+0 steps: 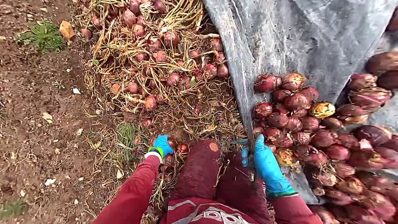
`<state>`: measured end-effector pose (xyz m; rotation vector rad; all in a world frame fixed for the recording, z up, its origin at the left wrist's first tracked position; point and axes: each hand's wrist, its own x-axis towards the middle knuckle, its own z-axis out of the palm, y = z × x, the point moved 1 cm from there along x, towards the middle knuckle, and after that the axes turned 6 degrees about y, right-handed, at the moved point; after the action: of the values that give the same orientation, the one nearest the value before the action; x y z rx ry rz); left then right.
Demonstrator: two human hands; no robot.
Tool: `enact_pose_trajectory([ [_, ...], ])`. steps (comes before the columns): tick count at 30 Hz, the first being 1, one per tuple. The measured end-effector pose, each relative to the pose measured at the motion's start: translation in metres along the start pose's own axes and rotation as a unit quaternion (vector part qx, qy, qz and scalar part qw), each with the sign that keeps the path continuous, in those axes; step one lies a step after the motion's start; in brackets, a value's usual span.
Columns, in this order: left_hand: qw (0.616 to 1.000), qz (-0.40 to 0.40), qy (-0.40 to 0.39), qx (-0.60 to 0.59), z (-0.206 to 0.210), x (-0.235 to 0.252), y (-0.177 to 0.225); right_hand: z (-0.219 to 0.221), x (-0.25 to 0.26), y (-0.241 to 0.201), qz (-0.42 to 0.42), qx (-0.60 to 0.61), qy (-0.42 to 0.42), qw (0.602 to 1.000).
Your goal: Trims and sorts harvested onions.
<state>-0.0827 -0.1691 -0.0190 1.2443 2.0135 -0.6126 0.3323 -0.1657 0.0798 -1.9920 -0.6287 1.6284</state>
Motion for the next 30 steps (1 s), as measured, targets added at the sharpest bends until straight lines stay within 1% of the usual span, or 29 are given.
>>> enact_pose_trajectory([
  [1, 0.995, 0.006, 0.019, -0.101, -0.017, -0.01, 0.007, -0.004, 0.004, 0.005, 0.02, 0.02, 0.005, 1.0],
  [2, 0.973, 0.016, 0.039, -0.226, -0.037, -0.028, 0.019, -0.004, 0.006, 0.011, 0.04, 0.035, -0.002, 0.999],
  [3, 0.936, 0.032, 0.05, -0.347, -0.054, -0.048, 0.032, 0.001, 0.004, 0.018, 0.06, 0.04, -0.019, 0.997],
  [4, 0.892, 0.055, 0.044, -0.446, -0.069, -0.065, 0.046, 0.01, 0.002, 0.021, 0.074, 0.044, -0.044, 0.995],
  [5, 0.856, 0.084, 0.029, -0.51, -0.083, -0.079, 0.06, 0.023, 0.0, 0.021, 0.074, 0.043, -0.079, 0.993],
  [6, 0.829, 0.116, 0.01, -0.547, -0.093, -0.092, 0.074, 0.035, -0.005, 0.017, 0.056, 0.04, -0.125, 0.99],
  [7, 0.828, 0.153, -0.015, -0.539, -0.102, -0.107, 0.086, 0.047, -0.013, 0.009, 0.022, 0.037, -0.174, 0.984],
  [8, 0.848, 0.187, -0.024, -0.495, -0.112, -0.121, 0.097, 0.057, -0.021, -0.001, -0.018, 0.037, -0.213, 0.976],
  [9, 0.881, 0.214, -0.014, -0.421, -0.119, -0.132, 0.107, 0.066, -0.03, -0.012, -0.054, 0.042, -0.232, 0.97],
  [10, 0.913, 0.242, -0.001, -0.328, -0.124, -0.143, 0.115, 0.07, -0.039, -0.02, -0.087, 0.05, -0.229, 0.968],
  [11, 0.935, 0.277, 0.017, -0.223, -0.129, -0.156, 0.12, 0.072, -0.048, -0.028, -0.118, 0.059, -0.212, 0.968],
  [12, 0.94, 0.316, 0.032, -0.122, -0.136, -0.17, 0.123, 0.069, -0.057, -0.033, -0.146, 0.06, -0.194, 0.968],
  [14, 0.914, 0.4, 0.059, 0.025, -0.147, -0.199, 0.121, 0.057, -0.081, -0.036, -0.203, 0.029, -0.164, 0.965],
  [15, 0.898, 0.428, 0.063, 0.076, -0.155, -0.21, 0.119, 0.049, -0.093, -0.036, -0.222, 0.001, -0.155, 0.963],
  [16, 0.89, 0.44, 0.063, 0.105, -0.162, -0.216, 0.116, 0.04, -0.106, -0.035, -0.227, -0.021, -0.154, 0.961],
  [17, 0.885, 0.446, 0.076, 0.112, -0.167, -0.22, 0.112, 0.029, -0.12, -0.03, -0.233, -0.027, -0.159, 0.959],
  [18, 0.884, 0.447, 0.097, 0.099, -0.169, -0.225, 0.109, 0.019, -0.135, -0.021, -0.245, -0.007, -0.163, 0.956],
  [19, 0.882, 0.449, 0.129, 0.064, -0.168, -0.231, 0.107, 0.01, -0.148, -0.012, -0.252, 0.021, -0.152, 0.955],
  [20, 0.875, 0.455, 0.163, 0.034, -0.168, -0.238, 0.111, 0.004, -0.156, -0.004, -0.252, 0.048, -0.124, 0.958],
  [21, 0.865, 0.467, 0.183, 0.017, -0.165, -0.25, 0.12, 0.0, -0.16, 0.004, -0.249, 0.047, -0.096, 0.963],
  [22, 0.857, 0.48, 0.182, 0.035, -0.156, -0.27, 0.13, -0.003, -0.166, 0.016, -0.244, 0.015, -0.093, 0.965],
  [23, 0.85, 0.495, 0.158, 0.09, -0.142, -0.294, 0.142, -0.005, -0.172, 0.026, -0.248, -0.033, -0.109, 0.962],
  [24, 0.834, 0.512, 0.125, 0.162, -0.128, -0.316, 0.156, -0.008, -0.179, 0.032, -0.261, -0.069, -0.125, 0.955],
  [25, 0.814, 0.532, 0.087, 0.215, -0.115, -0.332, 0.17, -0.011, -0.185, 0.032, -0.269, -0.081, -0.124, 0.952],
  [26, 0.801, 0.55, 0.057, 0.232, -0.107, -0.337, 0.18, -0.013, -0.191, 0.033, -0.273, -0.074, -0.102, 0.954],
  [27, 0.806, 0.55, 0.045, 0.213, -0.107, -0.332, 0.184, -0.017, -0.195, 0.038, -0.267, -0.042, -0.065, 0.961],
  [28, 0.835, 0.522, 0.056, 0.166, -0.113, -0.316, 0.184, -0.022, -0.197, 0.043, -0.256, 0.009, -0.02, 0.966],
  [29, 0.872, 0.469, 0.091, 0.107, -0.123, -0.288, 0.179, -0.029, -0.195, 0.045, -0.234, 0.07, 0.027, 0.969],
  [30, 0.906, 0.399, 0.135, 0.044, -0.133, -0.252, 0.171, -0.037, -0.188, 0.045, -0.206, 0.13, 0.076, 0.967],
])
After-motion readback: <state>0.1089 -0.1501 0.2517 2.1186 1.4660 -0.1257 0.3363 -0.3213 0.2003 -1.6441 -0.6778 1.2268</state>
